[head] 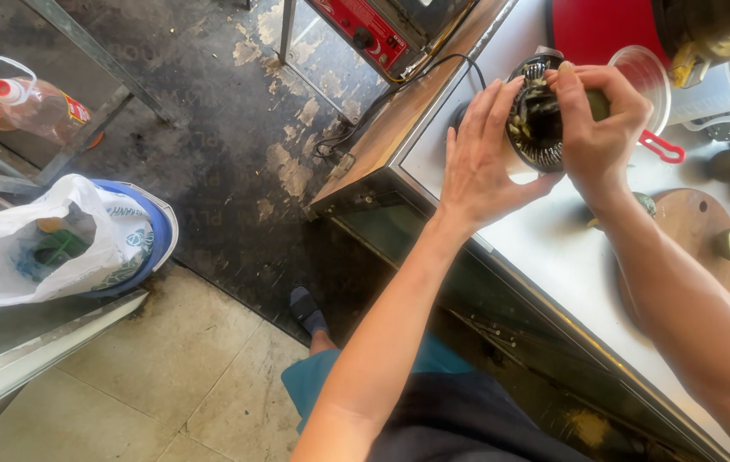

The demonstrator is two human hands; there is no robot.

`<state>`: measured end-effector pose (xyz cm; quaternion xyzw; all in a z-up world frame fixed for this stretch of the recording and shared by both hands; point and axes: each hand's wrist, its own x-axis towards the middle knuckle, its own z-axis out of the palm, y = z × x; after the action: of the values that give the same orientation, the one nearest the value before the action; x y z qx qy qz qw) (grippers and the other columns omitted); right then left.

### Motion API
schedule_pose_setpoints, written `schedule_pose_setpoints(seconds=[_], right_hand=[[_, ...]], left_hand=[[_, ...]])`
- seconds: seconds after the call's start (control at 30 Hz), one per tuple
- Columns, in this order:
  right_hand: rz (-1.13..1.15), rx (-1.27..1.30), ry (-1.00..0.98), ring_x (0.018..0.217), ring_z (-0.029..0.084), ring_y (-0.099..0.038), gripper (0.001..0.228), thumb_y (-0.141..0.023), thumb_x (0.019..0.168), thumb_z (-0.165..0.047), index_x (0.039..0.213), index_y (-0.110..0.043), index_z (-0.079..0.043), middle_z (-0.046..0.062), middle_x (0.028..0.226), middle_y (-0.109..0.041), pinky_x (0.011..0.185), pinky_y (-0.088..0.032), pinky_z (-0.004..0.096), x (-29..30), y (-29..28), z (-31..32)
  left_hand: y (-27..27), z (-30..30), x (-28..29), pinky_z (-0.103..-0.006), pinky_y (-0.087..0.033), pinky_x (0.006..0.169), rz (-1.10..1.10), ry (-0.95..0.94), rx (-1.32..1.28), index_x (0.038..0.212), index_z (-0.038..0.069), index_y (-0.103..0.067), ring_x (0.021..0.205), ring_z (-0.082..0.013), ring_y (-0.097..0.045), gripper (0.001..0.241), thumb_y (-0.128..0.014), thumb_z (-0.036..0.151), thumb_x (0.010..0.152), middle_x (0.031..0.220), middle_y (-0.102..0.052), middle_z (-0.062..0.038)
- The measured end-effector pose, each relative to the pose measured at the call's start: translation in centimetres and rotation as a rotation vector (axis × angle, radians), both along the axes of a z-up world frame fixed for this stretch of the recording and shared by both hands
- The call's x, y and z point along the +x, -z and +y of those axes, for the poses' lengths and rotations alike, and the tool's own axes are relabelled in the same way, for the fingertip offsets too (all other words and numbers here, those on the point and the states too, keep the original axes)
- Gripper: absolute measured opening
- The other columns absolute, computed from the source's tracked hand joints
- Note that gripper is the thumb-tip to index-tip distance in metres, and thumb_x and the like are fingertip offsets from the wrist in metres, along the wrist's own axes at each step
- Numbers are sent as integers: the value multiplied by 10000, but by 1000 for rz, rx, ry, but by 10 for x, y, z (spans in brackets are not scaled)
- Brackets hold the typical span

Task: Juicing oranges using a manual press juicer on a kitchen counter.

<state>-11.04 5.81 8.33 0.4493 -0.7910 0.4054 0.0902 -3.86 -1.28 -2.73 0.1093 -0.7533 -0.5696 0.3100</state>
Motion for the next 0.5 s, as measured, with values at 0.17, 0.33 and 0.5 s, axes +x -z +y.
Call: schedule_pose_setpoints(seconds=[0.17,0.33,0.5], right_hand=[[4,62,-4,959,325,-723,185,-608,1196,69,1068,-666,190,290,1044,-730,866,-589,352,-7,1,-2],[-18,76,-37,1047,351,-711,163,-574,1199,110,1070,-637,188,283,1052,-696,963,-585,393,-9,2,-3],[-1,95,-27,1118,393,-702,189,-559,1174,147,1002,-624,187,288,1060,-680,1036,-552,438,-7,5,-3]], left_hand=[[1,2,0,-841,-293,1211,31,-32,-6,1646,321,-101,1625,-317,-330,1255,-861,600,687,1707,-277,-53],[3,6,-4,-849,-243,1235,13,-22,18,1653,332,-98,1655,-314,-279,1270,-866,598,677,1730,-254,-37],[3,4,-1,-852,-218,1244,17,-1,45,1652,328,-90,1658,-320,-257,1278,-865,570,665,1734,-226,-34]])
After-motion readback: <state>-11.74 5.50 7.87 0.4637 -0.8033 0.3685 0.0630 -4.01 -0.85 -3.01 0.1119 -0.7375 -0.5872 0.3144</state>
